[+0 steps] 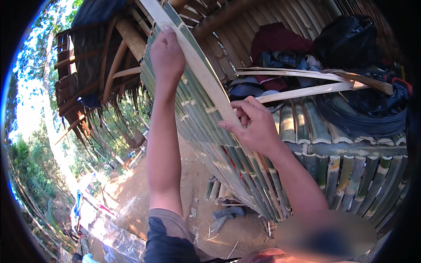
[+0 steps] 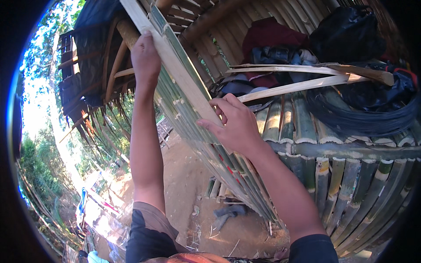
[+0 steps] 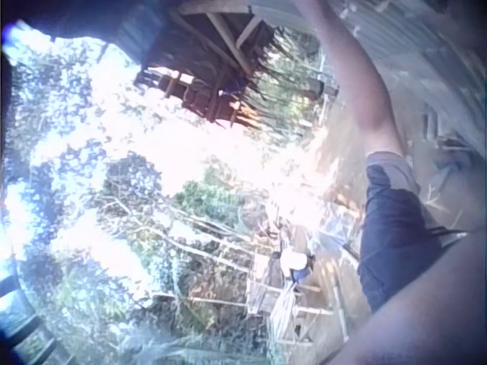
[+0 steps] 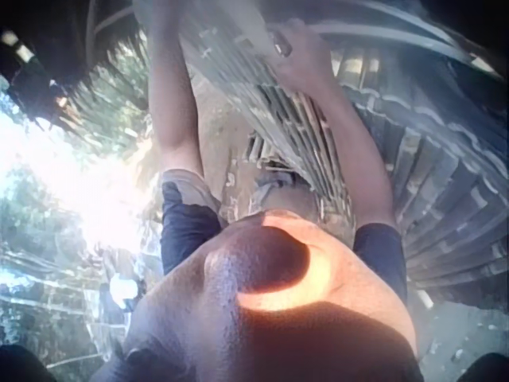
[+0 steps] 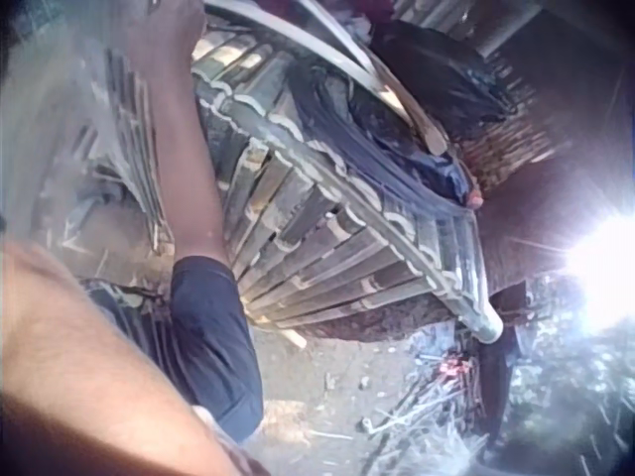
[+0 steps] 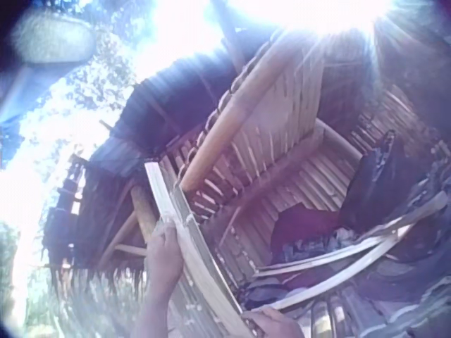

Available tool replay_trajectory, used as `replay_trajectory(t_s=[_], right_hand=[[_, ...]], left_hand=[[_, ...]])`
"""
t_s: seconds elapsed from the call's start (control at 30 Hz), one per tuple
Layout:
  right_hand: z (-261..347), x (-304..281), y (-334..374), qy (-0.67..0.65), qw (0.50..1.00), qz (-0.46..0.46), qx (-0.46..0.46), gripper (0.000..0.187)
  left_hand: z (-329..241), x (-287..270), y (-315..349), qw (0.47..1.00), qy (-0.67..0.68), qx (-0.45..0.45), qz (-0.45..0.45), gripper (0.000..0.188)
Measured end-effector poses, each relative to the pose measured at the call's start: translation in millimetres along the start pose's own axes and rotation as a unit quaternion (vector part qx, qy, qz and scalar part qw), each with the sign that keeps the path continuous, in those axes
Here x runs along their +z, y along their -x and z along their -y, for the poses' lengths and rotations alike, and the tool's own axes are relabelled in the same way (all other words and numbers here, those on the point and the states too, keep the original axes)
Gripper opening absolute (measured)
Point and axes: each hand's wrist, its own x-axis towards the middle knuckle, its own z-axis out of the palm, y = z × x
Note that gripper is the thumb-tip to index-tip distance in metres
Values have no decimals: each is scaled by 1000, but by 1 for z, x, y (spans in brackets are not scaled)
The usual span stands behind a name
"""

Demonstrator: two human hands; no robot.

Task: The person constructs a bamboo structure by fitting split bamboo poles into a vertical frame and securing them with a hammer. They also sit on the ground to process bamboo strips using a knife and a wooden block.

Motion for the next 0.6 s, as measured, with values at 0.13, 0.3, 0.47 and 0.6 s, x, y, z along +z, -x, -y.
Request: replay_trajectory(t_s=[0.13, 0.3, 0.47, 0.6], right_hand=[[7, 7, 6, -158, 987, 35, 4, 37], [41, 12, 62, -244, 965, 74, 52, 24], [70, 36, 146, -190, 967, 129, 112, 18], [85, 43, 212, -217, 912, 266, 225, 27]], left_hand=[[-7, -36, 6, 976, 198, -86, -24, 48], [-66, -70, 92, 924, 283, -255, 37, 45], [-57, -92, 236, 923, 232, -297, 81, 45], [-54, -117, 314, 867, 272, -417, 13, 47]])
